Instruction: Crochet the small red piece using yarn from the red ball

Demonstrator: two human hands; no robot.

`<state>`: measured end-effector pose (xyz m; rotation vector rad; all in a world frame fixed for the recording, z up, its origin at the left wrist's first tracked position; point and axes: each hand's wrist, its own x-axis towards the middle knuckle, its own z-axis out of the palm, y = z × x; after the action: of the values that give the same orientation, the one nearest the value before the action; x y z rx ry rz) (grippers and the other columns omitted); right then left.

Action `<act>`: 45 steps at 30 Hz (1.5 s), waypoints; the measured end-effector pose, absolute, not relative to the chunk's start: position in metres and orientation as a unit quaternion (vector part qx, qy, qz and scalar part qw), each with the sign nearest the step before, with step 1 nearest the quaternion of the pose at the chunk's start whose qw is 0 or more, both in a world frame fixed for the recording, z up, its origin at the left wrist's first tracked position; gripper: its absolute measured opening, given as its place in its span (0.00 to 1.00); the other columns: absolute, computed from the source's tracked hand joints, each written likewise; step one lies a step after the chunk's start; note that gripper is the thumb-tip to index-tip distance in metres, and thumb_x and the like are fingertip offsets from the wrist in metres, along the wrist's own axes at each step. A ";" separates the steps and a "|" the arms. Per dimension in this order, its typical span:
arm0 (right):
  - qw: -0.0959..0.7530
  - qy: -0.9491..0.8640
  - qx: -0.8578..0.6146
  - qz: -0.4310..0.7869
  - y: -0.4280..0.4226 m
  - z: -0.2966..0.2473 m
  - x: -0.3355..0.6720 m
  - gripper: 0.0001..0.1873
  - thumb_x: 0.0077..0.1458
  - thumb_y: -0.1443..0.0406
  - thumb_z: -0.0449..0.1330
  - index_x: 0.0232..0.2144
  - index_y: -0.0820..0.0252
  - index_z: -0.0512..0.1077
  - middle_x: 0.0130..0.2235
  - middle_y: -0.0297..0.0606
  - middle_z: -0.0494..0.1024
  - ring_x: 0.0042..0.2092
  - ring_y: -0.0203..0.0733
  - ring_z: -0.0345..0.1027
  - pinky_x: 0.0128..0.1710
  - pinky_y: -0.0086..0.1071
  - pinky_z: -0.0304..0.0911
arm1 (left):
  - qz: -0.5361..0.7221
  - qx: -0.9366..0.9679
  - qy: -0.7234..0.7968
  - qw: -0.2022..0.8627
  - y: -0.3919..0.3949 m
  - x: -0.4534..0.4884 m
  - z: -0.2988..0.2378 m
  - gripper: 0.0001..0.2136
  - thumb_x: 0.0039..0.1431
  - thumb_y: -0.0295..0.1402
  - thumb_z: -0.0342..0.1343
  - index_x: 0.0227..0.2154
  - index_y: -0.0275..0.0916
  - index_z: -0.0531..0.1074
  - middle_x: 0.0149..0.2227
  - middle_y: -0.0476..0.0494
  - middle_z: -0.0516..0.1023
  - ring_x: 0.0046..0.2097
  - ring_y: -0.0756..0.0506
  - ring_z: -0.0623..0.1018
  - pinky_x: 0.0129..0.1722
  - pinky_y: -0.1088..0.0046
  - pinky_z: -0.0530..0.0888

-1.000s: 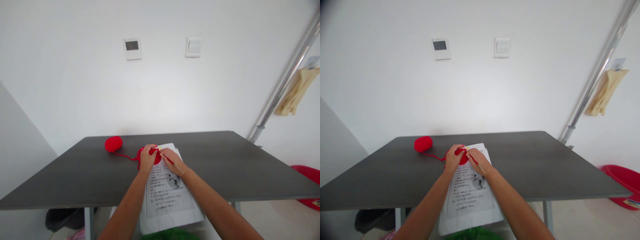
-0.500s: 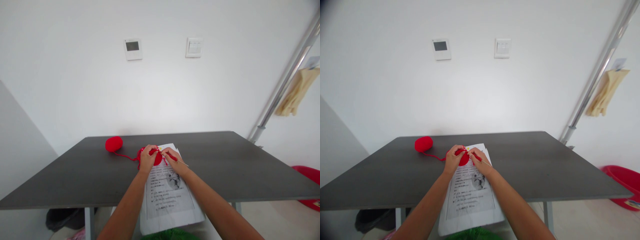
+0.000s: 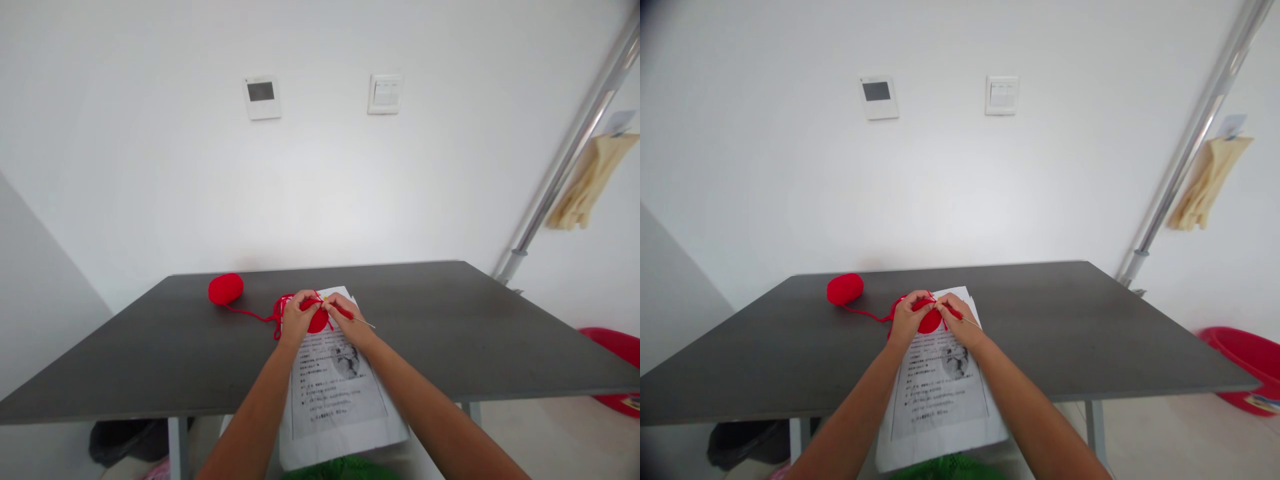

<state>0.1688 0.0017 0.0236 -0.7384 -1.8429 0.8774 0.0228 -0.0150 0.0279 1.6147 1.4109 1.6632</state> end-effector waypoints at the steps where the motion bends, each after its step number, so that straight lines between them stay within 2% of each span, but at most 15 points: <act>1: 0.470 -0.754 -0.298 0.350 0.002 0.024 0.168 0.08 0.57 0.63 0.50 0.29 0.56 0.68 0.32 0.33 0.70 0.36 0.38 0.64 0.38 0.31 0.59 | 0.603 0.574 0.510 0.218 -0.014 0.023 0.028 0.07 0.44 0.27 0.55 0.29 0.39 0.72 0.32 0.47 0.78 0.37 0.47 0.76 0.41 0.70 0.71; 7: 0.484 -0.776 -0.269 0.303 -0.001 0.027 0.170 0.08 0.58 0.62 0.50 0.33 0.56 0.69 0.37 0.36 0.72 0.40 0.40 0.65 0.43 0.33 0.60 | 0.642 0.521 0.494 0.269 -0.009 0.023 0.022 0.11 0.45 0.29 0.57 0.36 0.37 0.72 0.38 0.42 0.78 0.40 0.46 0.77 0.42 0.69 0.72; 17: 0.475 -0.783 -0.271 0.297 -0.003 0.032 0.176 0.07 0.57 0.64 0.52 0.35 0.56 0.69 0.38 0.37 0.73 0.41 0.40 0.67 0.44 0.33 0.61 | 0.642 0.464 0.445 0.417 -0.009 0.019 0.021 0.20 0.42 0.31 0.62 0.42 0.37 0.74 0.34 0.44 0.79 0.37 0.45 0.78 0.40 0.68 0.73; 26: 0.472 -0.810 -0.242 0.249 0.001 0.027 0.177 0.05 0.58 0.65 0.52 0.35 0.57 0.68 0.36 0.37 0.72 0.39 0.38 0.66 0.43 0.33 0.62 | 0.642 0.402 0.427 0.493 -0.012 0.020 0.028 0.20 0.35 0.31 0.66 0.37 0.35 0.76 0.32 0.43 0.80 0.34 0.45 0.77 0.37 0.70 0.72; 33: 0.466 -0.858 -0.162 0.139 0.008 0.020 0.173 0.08 0.60 0.67 0.49 0.41 0.57 0.65 0.40 0.41 0.71 0.44 0.42 0.63 0.46 0.38 0.62 | 0.643 0.330 0.401 0.562 -0.014 0.019 0.031 0.19 0.32 0.29 0.67 0.34 0.34 0.76 0.31 0.40 0.81 0.32 0.45 0.78 0.36 0.69 0.73; 40: 0.425 -0.888 -0.165 0.058 0.007 0.021 0.166 0.09 0.61 0.68 0.46 0.42 0.58 0.64 0.41 0.45 0.68 0.44 0.45 0.61 0.45 0.42 0.63 | 0.651 0.303 0.401 0.569 -0.010 0.019 0.025 0.17 0.32 0.27 0.67 0.31 0.33 0.76 0.30 0.40 0.80 0.32 0.45 0.78 0.38 0.68 0.73; 45: 0.425 -0.883 -0.195 0.044 0.004 0.018 0.162 0.10 0.61 0.69 0.46 0.42 0.59 0.64 0.41 0.45 0.67 0.43 0.45 0.60 0.44 0.42 0.63 | 0.665 0.359 0.421 0.501 -0.008 0.020 0.021 0.19 0.34 0.29 0.66 0.36 0.35 0.76 0.32 0.42 0.81 0.35 0.45 0.78 0.40 0.68 0.72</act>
<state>0.1620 0.0038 0.0181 -0.4880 -2.2084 0.1097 0.0199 -0.0081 0.0207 0.8685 1.0186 1.6067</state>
